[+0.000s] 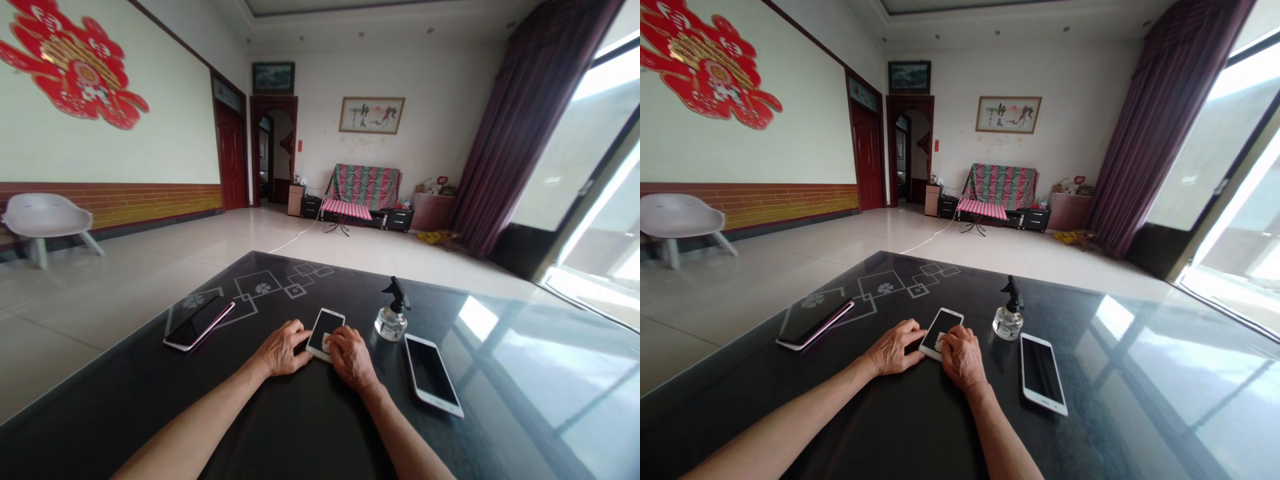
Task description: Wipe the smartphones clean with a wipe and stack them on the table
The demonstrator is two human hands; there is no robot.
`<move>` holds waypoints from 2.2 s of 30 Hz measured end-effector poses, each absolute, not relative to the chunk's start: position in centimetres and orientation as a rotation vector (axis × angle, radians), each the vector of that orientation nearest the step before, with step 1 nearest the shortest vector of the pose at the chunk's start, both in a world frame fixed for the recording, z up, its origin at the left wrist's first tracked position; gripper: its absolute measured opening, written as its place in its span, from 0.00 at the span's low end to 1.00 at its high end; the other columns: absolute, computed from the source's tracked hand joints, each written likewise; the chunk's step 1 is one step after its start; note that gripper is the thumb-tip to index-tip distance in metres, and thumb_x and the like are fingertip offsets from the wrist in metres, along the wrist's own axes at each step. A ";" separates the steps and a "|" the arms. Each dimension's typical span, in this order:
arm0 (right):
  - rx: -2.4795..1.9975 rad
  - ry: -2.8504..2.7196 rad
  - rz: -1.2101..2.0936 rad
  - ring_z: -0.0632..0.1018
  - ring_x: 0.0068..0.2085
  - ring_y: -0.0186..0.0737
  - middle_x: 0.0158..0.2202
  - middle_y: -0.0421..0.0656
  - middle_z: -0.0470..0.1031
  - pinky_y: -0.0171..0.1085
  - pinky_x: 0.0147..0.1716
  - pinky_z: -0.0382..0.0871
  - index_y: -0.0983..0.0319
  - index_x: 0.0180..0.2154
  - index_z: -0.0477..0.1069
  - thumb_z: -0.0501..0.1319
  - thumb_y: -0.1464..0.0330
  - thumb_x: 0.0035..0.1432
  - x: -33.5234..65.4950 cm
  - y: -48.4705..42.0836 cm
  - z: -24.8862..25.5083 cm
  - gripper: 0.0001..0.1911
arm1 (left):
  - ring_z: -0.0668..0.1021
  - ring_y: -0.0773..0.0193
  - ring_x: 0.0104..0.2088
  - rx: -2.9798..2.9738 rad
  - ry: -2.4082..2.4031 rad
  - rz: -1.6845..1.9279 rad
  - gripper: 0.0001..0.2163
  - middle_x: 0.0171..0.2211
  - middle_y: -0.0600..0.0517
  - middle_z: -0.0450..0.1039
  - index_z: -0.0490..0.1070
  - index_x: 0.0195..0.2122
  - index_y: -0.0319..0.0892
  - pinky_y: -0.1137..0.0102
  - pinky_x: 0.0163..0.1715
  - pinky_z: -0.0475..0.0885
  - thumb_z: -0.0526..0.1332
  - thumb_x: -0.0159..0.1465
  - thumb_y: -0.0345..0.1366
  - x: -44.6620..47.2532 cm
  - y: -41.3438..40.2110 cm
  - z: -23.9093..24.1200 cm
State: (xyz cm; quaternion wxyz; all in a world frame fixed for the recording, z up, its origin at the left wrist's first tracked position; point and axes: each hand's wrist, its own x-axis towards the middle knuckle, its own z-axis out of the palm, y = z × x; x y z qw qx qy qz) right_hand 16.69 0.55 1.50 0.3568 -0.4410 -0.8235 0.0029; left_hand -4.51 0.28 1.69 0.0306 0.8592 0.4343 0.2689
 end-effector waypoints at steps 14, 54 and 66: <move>-1.341 -1.980 -0.095 0.73 0.33 0.38 0.35 0.44 0.73 0.37 0.37 0.66 0.59 0.31 0.77 0.53 0.72 0.59 17.2 6.5 0.2 0.14 | 0.73 0.59 0.40 2.550 1.352 0.821 0.18 0.41 0.50 0.66 0.71 0.48 0.46 0.67 0.43 0.72 0.62 0.57 0.43 -4.8 0.1 1.9; -1.399 -1.837 -0.016 0.75 0.40 0.40 0.38 0.44 0.74 0.36 0.43 0.67 0.59 0.34 0.76 0.53 0.68 0.58 17.2 8.4 -0.2 0.13 | 0.74 0.59 0.41 2.510 1.379 0.695 0.21 0.41 0.52 0.69 0.70 0.50 0.48 0.66 0.41 0.72 0.63 0.54 0.44 -4.6 0.9 2.6; -1.321 -1.882 0.047 0.75 0.35 0.39 0.35 0.44 0.75 0.36 0.39 0.68 0.60 0.29 0.76 0.54 0.70 0.52 17.0 7.6 0.3 0.11 | 0.74 0.58 0.42 2.530 1.415 0.641 0.23 0.42 0.51 0.69 0.68 0.52 0.48 0.66 0.43 0.71 0.62 0.55 0.46 -4.6 0.9 2.7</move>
